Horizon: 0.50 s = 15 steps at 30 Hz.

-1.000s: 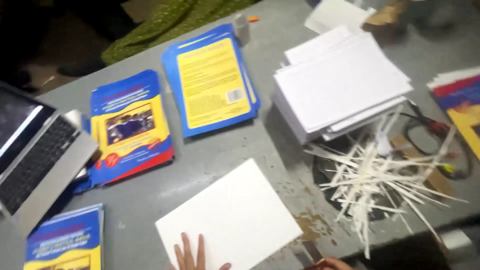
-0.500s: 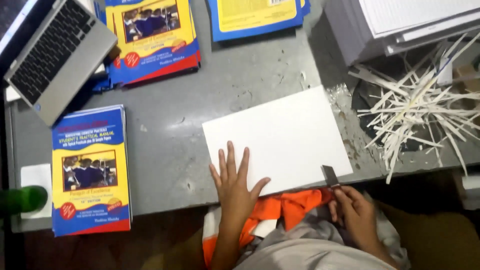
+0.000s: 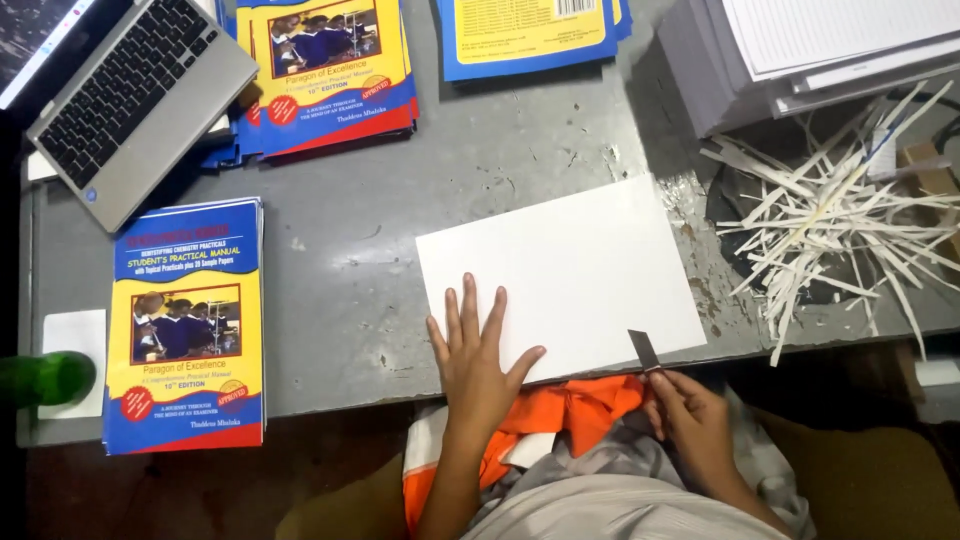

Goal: The person repeatedly trims the edges of a white sheet of paper using a utility knife, holding the paper steady with one hand while cutting with the other. Trimmed strips are placed on the table beside the sheet.

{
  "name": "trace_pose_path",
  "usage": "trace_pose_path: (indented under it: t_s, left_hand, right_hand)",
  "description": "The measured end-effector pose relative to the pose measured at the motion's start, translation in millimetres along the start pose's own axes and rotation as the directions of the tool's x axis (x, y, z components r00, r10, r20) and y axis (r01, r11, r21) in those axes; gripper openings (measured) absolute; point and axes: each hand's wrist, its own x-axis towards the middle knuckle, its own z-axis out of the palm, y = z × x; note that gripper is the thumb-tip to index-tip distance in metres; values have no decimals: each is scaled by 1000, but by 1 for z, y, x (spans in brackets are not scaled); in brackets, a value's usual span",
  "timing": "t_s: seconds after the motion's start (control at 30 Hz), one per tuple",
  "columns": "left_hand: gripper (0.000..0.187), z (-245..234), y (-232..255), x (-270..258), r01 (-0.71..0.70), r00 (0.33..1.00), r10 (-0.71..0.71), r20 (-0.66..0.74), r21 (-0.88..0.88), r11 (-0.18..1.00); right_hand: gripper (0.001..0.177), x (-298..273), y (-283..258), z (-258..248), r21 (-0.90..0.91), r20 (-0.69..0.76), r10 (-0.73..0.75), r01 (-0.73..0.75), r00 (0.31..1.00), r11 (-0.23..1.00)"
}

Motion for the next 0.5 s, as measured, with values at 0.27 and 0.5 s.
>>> trace_pose_path:
  t_s: [0.27,0.5]
  left_hand:
    - [87,2,-1,2,6,1000,-6,-12,-1,1000]
    - [86,-2,0,3,44,999,-43,8,-36,998]
  right_hand:
    - [26,1,3,-1,-131,-7,-59,57,998,990]
    - [22,2,26,-12,-18,-23,90,-91,996,996]
